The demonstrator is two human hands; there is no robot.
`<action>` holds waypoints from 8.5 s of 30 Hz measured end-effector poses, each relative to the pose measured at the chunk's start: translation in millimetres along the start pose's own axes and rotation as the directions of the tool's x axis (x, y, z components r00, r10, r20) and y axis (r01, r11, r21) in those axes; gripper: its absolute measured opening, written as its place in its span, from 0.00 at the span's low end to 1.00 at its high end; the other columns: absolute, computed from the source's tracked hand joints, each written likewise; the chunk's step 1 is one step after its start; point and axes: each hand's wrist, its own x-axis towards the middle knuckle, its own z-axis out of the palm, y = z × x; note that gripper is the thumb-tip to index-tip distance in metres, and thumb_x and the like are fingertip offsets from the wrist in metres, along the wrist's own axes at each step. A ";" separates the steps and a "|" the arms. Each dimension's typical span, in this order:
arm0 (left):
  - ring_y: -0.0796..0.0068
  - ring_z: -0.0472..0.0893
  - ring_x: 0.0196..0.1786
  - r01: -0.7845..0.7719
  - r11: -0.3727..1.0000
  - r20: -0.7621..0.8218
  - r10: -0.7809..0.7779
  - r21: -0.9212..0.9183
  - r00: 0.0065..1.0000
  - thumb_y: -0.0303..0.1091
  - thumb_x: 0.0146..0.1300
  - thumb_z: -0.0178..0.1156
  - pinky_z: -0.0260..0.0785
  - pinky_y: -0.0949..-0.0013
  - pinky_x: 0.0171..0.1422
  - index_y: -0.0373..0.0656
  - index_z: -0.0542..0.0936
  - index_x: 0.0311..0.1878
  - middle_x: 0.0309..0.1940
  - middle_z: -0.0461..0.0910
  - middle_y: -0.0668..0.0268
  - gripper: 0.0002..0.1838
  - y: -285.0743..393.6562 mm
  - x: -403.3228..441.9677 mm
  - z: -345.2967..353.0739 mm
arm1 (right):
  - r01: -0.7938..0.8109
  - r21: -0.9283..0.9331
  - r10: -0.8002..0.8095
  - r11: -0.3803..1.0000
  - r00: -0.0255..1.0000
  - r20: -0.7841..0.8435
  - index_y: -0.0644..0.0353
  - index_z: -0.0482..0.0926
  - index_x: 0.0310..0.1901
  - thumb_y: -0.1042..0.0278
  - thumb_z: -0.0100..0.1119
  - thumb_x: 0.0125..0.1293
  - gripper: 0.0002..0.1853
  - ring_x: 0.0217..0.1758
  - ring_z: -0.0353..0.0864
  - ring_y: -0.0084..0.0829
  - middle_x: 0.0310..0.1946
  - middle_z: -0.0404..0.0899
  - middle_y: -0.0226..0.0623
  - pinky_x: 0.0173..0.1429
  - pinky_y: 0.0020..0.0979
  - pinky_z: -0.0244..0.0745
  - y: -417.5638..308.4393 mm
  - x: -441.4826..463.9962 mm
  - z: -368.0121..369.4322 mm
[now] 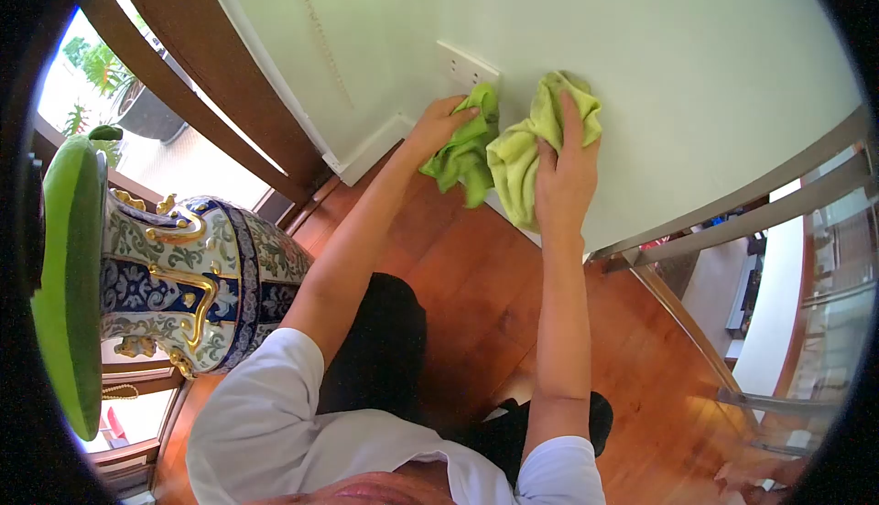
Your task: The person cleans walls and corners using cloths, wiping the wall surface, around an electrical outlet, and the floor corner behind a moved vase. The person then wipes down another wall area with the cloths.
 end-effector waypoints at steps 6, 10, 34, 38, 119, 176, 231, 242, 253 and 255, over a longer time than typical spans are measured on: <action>0.67 0.80 0.43 -0.141 0.923 0.033 0.139 0.357 0.990 0.35 0.62 0.58 0.70 0.66 0.52 0.40 0.79 0.51 0.40 0.83 0.60 0.15 -6.2 -8.2 31.3 | 0.394 -0.457 -0.407 0.798 0.910 0.073 0.51 0.70 0.63 0.75 0.60 0.54 0.31 0.54 0.72 0.45 0.56 0.71 0.42 0.53 0.41 0.70 -9.2 31.4 23.7; 0.64 0.81 0.43 -0.119 0.929 -0.393 0.261 0.350 0.882 0.33 0.63 0.57 0.71 0.65 0.51 0.41 0.80 0.50 0.40 0.83 0.59 0.14 -1.8 9.3 -9.1 | 0.566 -0.636 -0.542 0.526 0.798 0.262 0.54 0.79 0.51 0.72 0.57 0.55 0.20 0.48 0.72 0.40 0.54 0.73 0.37 0.48 0.39 0.69 6.9 51.3 49.2; 0.72 0.81 0.37 -0.435 0.893 -0.750 0.208 -0.116 0.628 0.30 0.68 0.50 0.72 0.69 0.47 0.37 0.78 0.43 0.33 0.83 0.61 0.09 10.5 65.5 -42.1 | 0.471 -0.607 -0.247 0.640 0.874 0.418 0.61 0.79 0.41 0.70 0.54 0.58 0.10 0.42 0.78 0.44 0.47 0.72 0.45 0.41 0.42 0.77 -41.5 90.8 153.0; 0.73 0.82 0.37 -0.396 0.907 -0.731 0.172 -0.144 0.660 0.30 0.68 0.50 0.72 0.71 0.47 0.37 0.78 0.42 0.33 0.84 0.61 0.09 18.4 63.0 -38.8 | 0.394 -0.634 -0.186 0.666 0.910 0.370 0.62 0.81 0.38 0.68 0.58 0.56 0.09 0.42 0.78 0.42 0.46 0.73 0.43 0.44 0.41 0.77 -29.5 67.6 100.5; 0.74 0.78 0.42 -0.497 0.863 0.398 0.424 0.095 0.813 0.23 0.60 0.54 0.68 0.72 0.52 0.35 0.81 0.46 0.38 0.83 0.65 0.12 168.9 -20.9 70.1 | -0.070 0.663 0.407 0.745 0.836 -0.369 0.64 0.76 0.52 0.64 0.53 0.70 0.15 0.44 0.78 0.24 0.45 0.79 0.31 0.47 0.25 0.73 65.3 -70.1 -162.4; 0.70 0.76 0.52 -0.390 0.901 -0.161 0.364 -0.187 0.917 0.29 0.53 0.69 0.61 0.68 0.62 0.34 0.56 0.67 0.44 0.80 0.61 0.41 132.1 -28.0 -61.0 | -0.102 -0.212 0.096 0.972 0.995 -0.037 0.53 0.84 0.48 0.77 0.63 0.52 0.19 0.40 0.76 0.28 0.35 0.78 0.35 0.46 0.26 0.69 -10.9 24.1 -178.9; 0.69 0.83 0.42 -0.160 0.975 -0.496 0.063 -0.156 0.866 0.42 0.70 0.50 0.71 0.70 0.53 0.31 0.82 0.44 0.39 0.84 0.57 0.21 10.3 66.8 -64.6 | 0.712 -0.620 -0.401 0.330 0.700 0.590 0.60 0.66 0.66 0.71 0.48 0.61 0.28 0.79 0.43 0.37 0.75 0.48 0.35 0.77 0.49 0.41 37.5 51.0 127.1; 0.66 0.83 0.44 -0.130 0.987 -0.437 0.077 -0.093 0.896 0.40 0.70 0.49 0.72 0.68 0.55 0.32 0.81 0.46 0.41 0.84 0.57 0.20 10.3 66.8 -71.5 | 0.730 -0.550 -0.383 0.407 0.683 0.622 0.64 0.62 0.68 0.77 0.49 0.57 0.32 0.78 0.41 0.44 0.75 0.48 0.38 0.79 0.45 0.38 40.6 43.0 128.6; 0.70 0.76 0.52 -0.125 0.992 -0.453 0.115 0.008 0.884 0.48 0.66 0.55 0.65 0.65 0.59 0.40 0.78 0.53 0.47 0.80 0.63 0.22 -17.7 84.0 -88.8 | 0.606 -0.663 -0.382 0.439 0.794 0.473 0.49 0.63 0.68 0.49 0.49 0.65 0.31 0.74 0.50 0.35 0.72 0.53 0.36 0.75 0.42 0.44 60.7 42.4 146.4; 0.70 0.78 0.48 -0.119 0.990 -0.450 0.072 -0.077 0.890 0.45 0.67 0.54 0.66 0.67 0.58 0.35 0.79 0.50 0.46 0.81 0.63 0.21 6.3 72.1 -74.3 | 0.674 -0.739 -0.431 -0.023 0.660 0.615 0.52 0.59 0.71 0.54 0.51 0.62 0.35 0.79 0.38 0.37 0.76 0.41 0.33 0.80 0.42 0.31 70.5 34.2 124.0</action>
